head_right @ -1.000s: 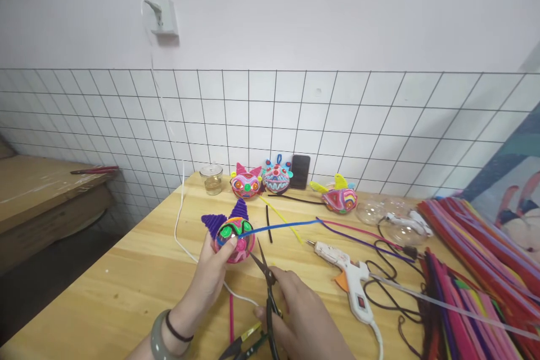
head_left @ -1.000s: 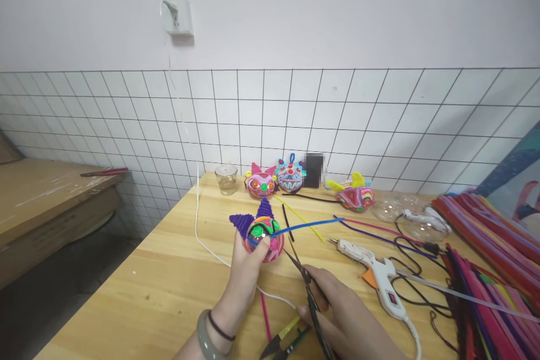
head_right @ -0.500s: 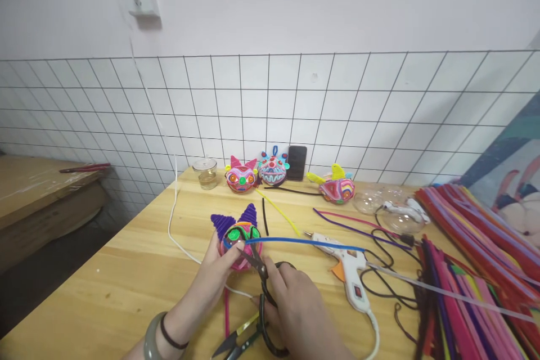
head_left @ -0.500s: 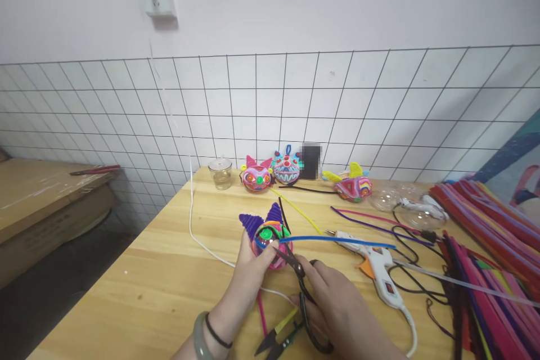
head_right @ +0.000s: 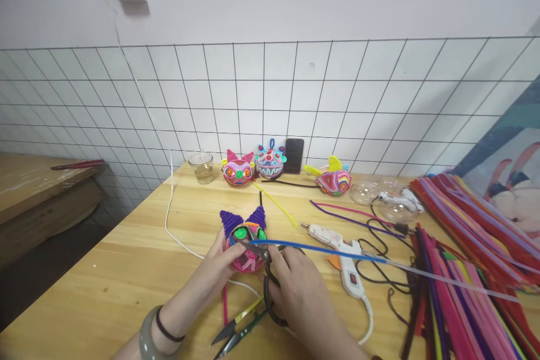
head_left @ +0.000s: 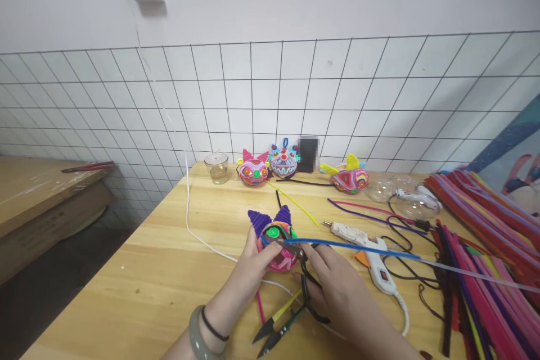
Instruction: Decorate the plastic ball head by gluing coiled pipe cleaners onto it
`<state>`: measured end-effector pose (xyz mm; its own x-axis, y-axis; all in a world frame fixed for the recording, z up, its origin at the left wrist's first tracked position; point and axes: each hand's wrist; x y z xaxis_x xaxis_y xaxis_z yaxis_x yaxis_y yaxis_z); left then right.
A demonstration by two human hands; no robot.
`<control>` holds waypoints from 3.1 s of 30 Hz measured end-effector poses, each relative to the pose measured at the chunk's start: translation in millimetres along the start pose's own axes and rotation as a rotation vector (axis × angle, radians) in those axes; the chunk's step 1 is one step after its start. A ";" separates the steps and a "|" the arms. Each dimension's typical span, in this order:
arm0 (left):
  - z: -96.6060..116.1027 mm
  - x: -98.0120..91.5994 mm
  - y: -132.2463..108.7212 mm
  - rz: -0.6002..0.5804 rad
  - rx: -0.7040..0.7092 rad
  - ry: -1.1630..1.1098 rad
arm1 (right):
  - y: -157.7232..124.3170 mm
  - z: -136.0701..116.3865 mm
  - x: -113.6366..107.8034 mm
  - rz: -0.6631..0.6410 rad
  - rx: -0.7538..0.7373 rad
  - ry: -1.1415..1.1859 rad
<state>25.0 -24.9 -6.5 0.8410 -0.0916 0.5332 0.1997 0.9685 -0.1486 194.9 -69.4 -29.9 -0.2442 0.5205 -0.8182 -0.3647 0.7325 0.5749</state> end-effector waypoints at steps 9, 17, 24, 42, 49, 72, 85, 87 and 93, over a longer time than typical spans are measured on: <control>-1.4 -1.3 -0.5 -0.014 0.032 0.095 | -3.9 0.4 0.7 0.069 -0.007 -0.019; -3.0 -2.3 -0.4 -0.069 0.028 0.158 | 4.9 0.7 -8.1 0.034 0.026 0.084; 2.7 -2.5 -0.1 -0.112 0.003 0.214 | 1.6 11.3 -6.8 -0.103 0.001 0.071; -0.5 -6.5 4.9 -0.025 0.068 0.222 | -0.9 1.9 -5.2 -0.117 0.091 0.149; 2.4 -17.3 12.9 -0.029 0.124 0.115 | 1.2 14.3 -7.6 -0.448 0.565 -0.038; 0.4 -17.5 9.6 -0.087 0.055 -0.021 | -19.9 8.5 3.2 -0.261 0.265 -0.226; 0.4 -14.1 5.6 -0.220 -0.016 -0.139 | -13.3 43.3 14.3 -0.318 0.449 -0.060; -0.2 -13.9 5.3 -0.235 0.015 -0.077 | -12.8 43.6 16.3 -0.325 0.458 -0.038; -2.8 -16.3 5.5 -0.228 0.085 0.071 | -6.8 38.8 13.0 -0.327 0.451 0.053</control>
<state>13.8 -18.8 -18.3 0.8128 -0.3232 0.4846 0.3480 0.9366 0.0409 229.1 -50.6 -44.0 -0.2318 0.2202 -0.9475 -0.0118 0.9733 0.2291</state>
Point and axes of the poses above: each hand's wrist, its own y-axis towards the middle knuckle, its own x-axis out of the palm, z = x × y, and after that the axes turned 4 degrees about z, right-handed
